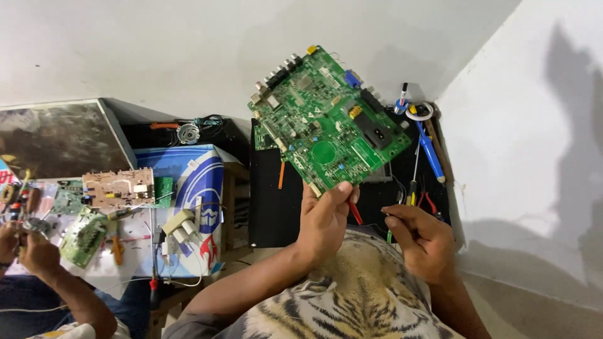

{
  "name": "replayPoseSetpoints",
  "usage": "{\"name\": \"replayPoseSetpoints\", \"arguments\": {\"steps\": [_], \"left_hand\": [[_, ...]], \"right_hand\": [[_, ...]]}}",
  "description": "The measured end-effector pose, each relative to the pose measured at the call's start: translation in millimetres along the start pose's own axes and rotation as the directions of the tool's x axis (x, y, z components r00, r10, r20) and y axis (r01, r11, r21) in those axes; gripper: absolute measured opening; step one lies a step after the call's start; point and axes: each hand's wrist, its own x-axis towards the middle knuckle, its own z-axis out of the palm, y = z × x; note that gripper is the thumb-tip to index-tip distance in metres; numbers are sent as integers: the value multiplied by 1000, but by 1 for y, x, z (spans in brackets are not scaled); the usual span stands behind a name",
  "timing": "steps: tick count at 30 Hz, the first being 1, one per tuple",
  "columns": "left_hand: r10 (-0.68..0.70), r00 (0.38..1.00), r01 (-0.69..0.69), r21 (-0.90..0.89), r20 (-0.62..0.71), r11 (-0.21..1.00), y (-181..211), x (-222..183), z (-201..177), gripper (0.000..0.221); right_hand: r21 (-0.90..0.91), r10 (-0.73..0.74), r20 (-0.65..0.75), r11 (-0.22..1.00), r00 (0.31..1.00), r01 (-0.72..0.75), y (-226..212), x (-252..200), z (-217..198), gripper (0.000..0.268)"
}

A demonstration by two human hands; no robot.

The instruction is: Testing electronic components on a circuit board using multimeter probes to check for continuity or voltage.

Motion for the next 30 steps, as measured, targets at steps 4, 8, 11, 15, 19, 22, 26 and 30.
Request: {"name": "replayPoseSetpoints", "arguments": {"steps": [4,8,11,15,19,22,26,30], "left_hand": [[-205,975,215,136,-83,967,-10,-4,-16,39],[-84,996,86,86,-36,993,3,7,4,38],[-245,954,232,-95,-173,968,-11,10,-10,108],[-217,974,212,-77,-68,974,-6,11,-16,39],[-304,929,293,-78,-213,953,-16,14,-42,127],[-239,898,391,424,-369,817,27,24,-34,133],[-74,974,168,469,-213,867,31,26,-48,104],[-322,913,403,416,-252,815,31,19,-58,96]], "right_hand": [[10,59,-35,998,998,-59,4,5,7,21],[-83,69,-52,994,996,-73,3,19,15,30],[-299,22,54,954,998,-5,17,21,23,70],[-202,324,12,927,946,-315,14,23,43,58],[-125,-98,-29,988,995,94,31,19,55,26],[12,293,55,956,955,-294,9,24,55,47],[-254,335,197,925,921,-283,16,18,64,57],[-191,456,340,890,823,-414,2,24,84,47]]}}
